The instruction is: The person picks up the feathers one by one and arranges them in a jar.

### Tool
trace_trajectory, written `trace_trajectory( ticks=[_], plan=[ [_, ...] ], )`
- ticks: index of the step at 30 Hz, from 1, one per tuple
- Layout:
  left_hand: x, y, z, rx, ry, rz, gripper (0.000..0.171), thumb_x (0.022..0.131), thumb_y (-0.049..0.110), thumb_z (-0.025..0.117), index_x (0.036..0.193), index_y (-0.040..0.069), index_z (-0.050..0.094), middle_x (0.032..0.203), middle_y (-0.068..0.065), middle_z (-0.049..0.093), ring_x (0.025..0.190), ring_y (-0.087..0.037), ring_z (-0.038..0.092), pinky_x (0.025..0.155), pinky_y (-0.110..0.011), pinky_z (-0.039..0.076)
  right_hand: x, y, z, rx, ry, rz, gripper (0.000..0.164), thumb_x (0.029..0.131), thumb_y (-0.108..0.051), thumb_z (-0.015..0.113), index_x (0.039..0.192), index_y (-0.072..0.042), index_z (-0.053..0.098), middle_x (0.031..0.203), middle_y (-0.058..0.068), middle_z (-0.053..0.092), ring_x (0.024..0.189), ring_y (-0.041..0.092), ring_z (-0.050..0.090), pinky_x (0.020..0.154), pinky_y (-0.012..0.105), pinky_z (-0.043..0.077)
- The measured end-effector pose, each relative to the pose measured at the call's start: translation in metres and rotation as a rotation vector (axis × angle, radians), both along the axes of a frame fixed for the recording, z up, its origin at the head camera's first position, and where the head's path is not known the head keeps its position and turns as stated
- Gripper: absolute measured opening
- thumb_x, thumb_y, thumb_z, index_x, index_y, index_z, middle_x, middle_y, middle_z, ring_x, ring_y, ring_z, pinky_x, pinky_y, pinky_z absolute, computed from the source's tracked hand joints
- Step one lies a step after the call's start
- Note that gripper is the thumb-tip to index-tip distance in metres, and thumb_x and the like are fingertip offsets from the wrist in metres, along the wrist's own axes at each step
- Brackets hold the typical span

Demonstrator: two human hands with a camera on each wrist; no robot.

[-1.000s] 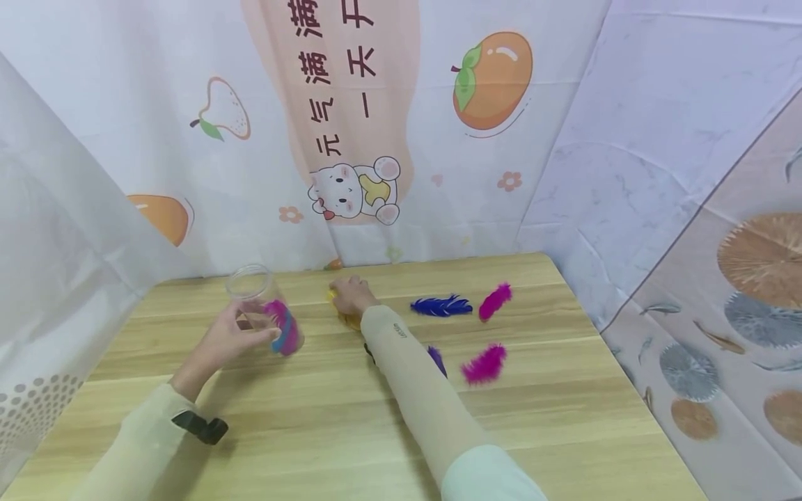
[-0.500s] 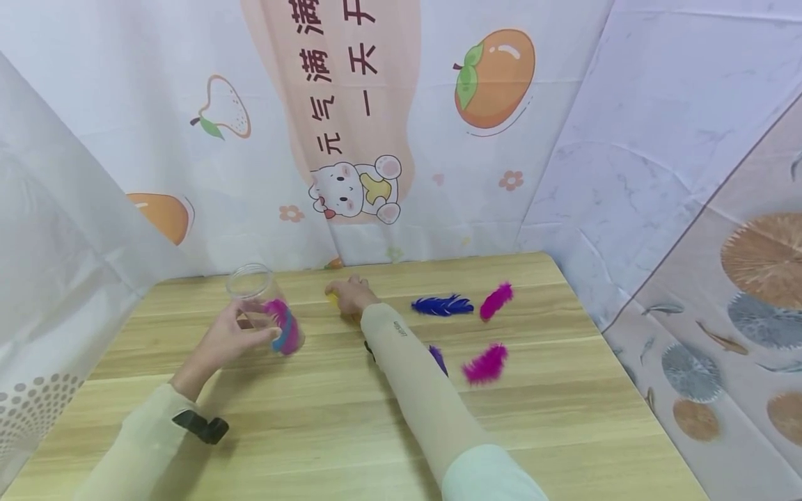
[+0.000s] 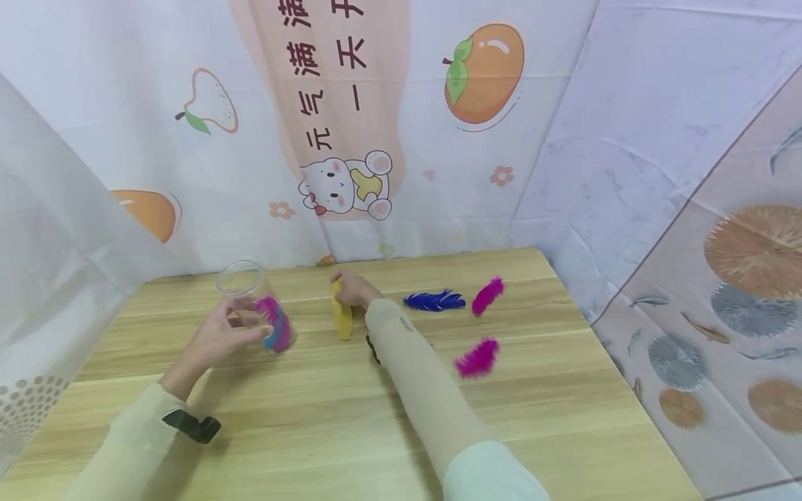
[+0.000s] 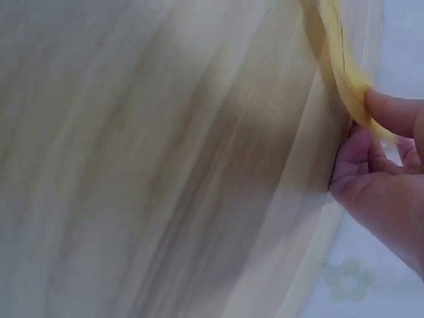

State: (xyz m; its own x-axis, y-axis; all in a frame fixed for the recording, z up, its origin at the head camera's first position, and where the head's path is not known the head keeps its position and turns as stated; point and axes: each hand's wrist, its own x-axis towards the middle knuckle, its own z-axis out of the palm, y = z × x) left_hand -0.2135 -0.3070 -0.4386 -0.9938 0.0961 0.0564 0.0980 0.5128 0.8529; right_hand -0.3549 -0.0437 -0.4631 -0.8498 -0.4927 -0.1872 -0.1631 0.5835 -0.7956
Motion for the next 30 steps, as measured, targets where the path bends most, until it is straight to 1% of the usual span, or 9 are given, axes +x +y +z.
trace_trajectory(
  ticks=[4, 7, 9, 11, 14, 16, 20, 25, 30],
  plan=[
    [-0.001, 0.0, -0.001, 0.001, -0.009, -0.001, 0.07, 0.087, 0.035, 0.083, 0.139, 0.01, 0.043, 0.13, -0.018, 0.055, 0.116, -0.042, 0.058, 0.088, -0.049, 0.057, -0.002, 0.007, -0.002, -0.128, -0.066, -0.055, 0.035, 0.097, 0.004, 0.059, 0.132, -0.002, 0.057, 0.12, 0.013, 0.057, 0.095, 0.02, 0.055, 0.083, 0.03, 0.05],
    [-0.002, -0.001, -0.001, 0.002, -0.01, -0.003, 0.07, 0.088, 0.035, 0.082, 0.139, 0.01, 0.042, 0.13, -0.017, 0.055, 0.116, -0.041, 0.058, 0.088, -0.049, 0.056, -0.004, 0.012, -0.005, -0.226, -0.118, -0.101, 0.039, 0.098, 0.004, 0.058, 0.137, 0.001, 0.055, 0.112, 0.014, 0.059, 0.088, 0.018, 0.055, 0.077, 0.027, 0.05],
    [-0.002, -0.001, -0.001, 0.001, -0.007, -0.003, 0.07, 0.088, 0.035, 0.082, 0.139, 0.01, 0.042, 0.13, -0.017, 0.055, 0.116, -0.04, 0.058, 0.089, -0.05, 0.056, -0.006, 0.015, -0.008, -0.301, -0.171, -0.142, 0.041, 0.099, 0.004, 0.057, 0.139, 0.002, 0.053, 0.112, 0.014, 0.061, 0.089, 0.017, 0.056, 0.079, 0.027, 0.052],
    [-0.002, -0.001, -0.001, -0.002, -0.002, -0.002, 0.069, 0.088, 0.034, 0.082, 0.138, 0.009, 0.043, 0.13, -0.017, 0.055, 0.117, -0.041, 0.058, 0.091, -0.051, 0.055, -0.008, 0.017, -0.011, -0.368, -0.226, -0.162, 0.04, 0.101, 0.004, 0.054, 0.141, 0.005, 0.052, 0.113, 0.014, 0.061, 0.092, 0.017, 0.058, 0.085, 0.028, 0.053],
    [-0.001, -0.002, 0.0, -0.003, 0.002, 0.001, 0.068, 0.088, 0.033, 0.082, 0.137, 0.008, 0.043, 0.129, -0.018, 0.055, 0.118, -0.042, 0.057, 0.092, -0.052, 0.054, -0.008, 0.02, -0.013, -0.446, -0.291, -0.169, 0.036, 0.102, 0.005, 0.051, 0.138, 0.009, 0.052, 0.116, 0.012, 0.06, 0.099, 0.018, 0.058, 0.095, 0.033, 0.052],
    [0.0, -0.002, 0.001, -0.005, 0.001, 0.003, 0.068, 0.088, 0.033, 0.082, 0.137, 0.007, 0.043, 0.129, -0.018, 0.055, 0.118, -0.044, 0.057, 0.091, -0.052, 0.055, -0.007, 0.021, -0.012, -0.482, -0.318, -0.16, 0.035, 0.103, 0.006, 0.049, 0.137, 0.011, 0.051, 0.115, 0.013, 0.059, 0.1, 0.018, 0.058, 0.098, 0.035, 0.051],
    [0.0, -0.002, 0.002, -0.008, -0.007, 0.008, 0.069, 0.087, 0.034, 0.082, 0.137, 0.008, 0.042, 0.13, -0.018, 0.054, 0.118, -0.045, 0.057, 0.089, -0.051, 0.056, -0.007, 0.022, -0.012, -0.513, -0.327, -0.176, 0.037, 0.102, 0.007, 0.049, 0.139, 0.011, 0.05, 0.114, 0.012, 0.059, 0.1, 0.018, 0.057, 0.099, 0.036, 0.051],
    [-0.001, 0.0, 0.002, -0.01, -0.009, 0.008, 0.068, 0.087, 0.035, 0.083, 0.135, 0.007, 0.043, 0.131, -0.018, 0.053, 0.117, -0.045, 0.057, 0.089, -0.049, 0.056, -0.007, 0.022, -0.011, -0.522, -0.31, -0.202, 0.038, 0.102, 0.007, 0.05, 0.14, 0.009, 0.051, 0.121, 0.015, 0.06, 0.105, 0.02, 0.058, 0.101, 0.038, 0.051],
    [-0.001, -0.001, 0.003, -0.003, -0.019, 0.005, 0.071, 0.087, 0.034, 0.083, 0.138, 0.008, 0.042, 0.13, -0.018, 0.053, 0.116, -0.045, 0.058, 0.086, -0.047, 0.057, -0.003, 0.018, -0.006, -0.489, -0.289, -0.236, 0.037, 0.102, 0.004, 0.054, 0.139, 0.003, 0.055, 0.122, 0.014, 0.063, 0.103, 0.02, 0.061, 0.093, 0.037, 0.055]
  ],
)
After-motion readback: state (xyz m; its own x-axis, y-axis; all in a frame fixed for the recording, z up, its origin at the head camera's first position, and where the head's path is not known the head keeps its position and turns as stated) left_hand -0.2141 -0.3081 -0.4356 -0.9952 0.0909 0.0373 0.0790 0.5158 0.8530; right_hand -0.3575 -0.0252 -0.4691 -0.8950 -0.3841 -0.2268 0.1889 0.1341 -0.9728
